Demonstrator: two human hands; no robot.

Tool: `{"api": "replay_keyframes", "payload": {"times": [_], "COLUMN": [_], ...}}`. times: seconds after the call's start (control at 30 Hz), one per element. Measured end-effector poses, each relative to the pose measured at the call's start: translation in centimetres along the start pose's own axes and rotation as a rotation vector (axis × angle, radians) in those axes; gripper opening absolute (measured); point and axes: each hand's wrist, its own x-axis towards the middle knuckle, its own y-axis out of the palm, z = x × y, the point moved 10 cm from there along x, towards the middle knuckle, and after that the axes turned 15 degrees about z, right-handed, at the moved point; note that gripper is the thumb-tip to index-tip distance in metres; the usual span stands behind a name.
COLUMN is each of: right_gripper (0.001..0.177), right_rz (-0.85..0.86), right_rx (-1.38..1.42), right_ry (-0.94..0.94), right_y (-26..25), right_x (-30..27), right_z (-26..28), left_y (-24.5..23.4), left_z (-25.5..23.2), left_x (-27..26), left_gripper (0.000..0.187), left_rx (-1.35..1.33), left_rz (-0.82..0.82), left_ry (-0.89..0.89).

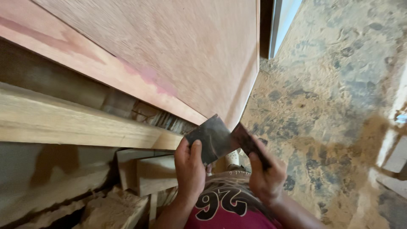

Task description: The person sands the surface and edges of a large plywood board using pieces of sandpaper. They alternate between using their hands and a small sanding block to smooth different sections of the wood.

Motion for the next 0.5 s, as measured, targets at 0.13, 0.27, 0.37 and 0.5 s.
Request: {"api": "replay_keyframes", "payload": {"times": [0.13,0.27,0.37,0.5], "right_gripper": [0.034,0.037,0.041,0.028], "right_rz": [0.080,0.252,0.485,0.491], "right_rx": [-0.096,0.009,-0.036,-0.151], "right_ry": [-0.213,-0.082,0.160,-0.086], "right_y": [0.5,1.8,1.9,-2.0], "right_x": [-0.8,-1.0,-0.2,4.5], "right_z": [1.5,-1.6,-5.1,-2.7], "left_y": [1.8,2.0,1.6,1.8], "left_z": [0.5,1.3,1.0,-0.4], "left_x": [1.1,1.9,2.4,2.5], "left_gripper": [0.017,0.016,0.016,0.019], "left_rx": [-0.037,-0.131,-0.157,0.166], "left_rz": [0.087,0.100,0.104,0.163], "left_ry": [0.000,-0.031,-0.021,-0.033]}}
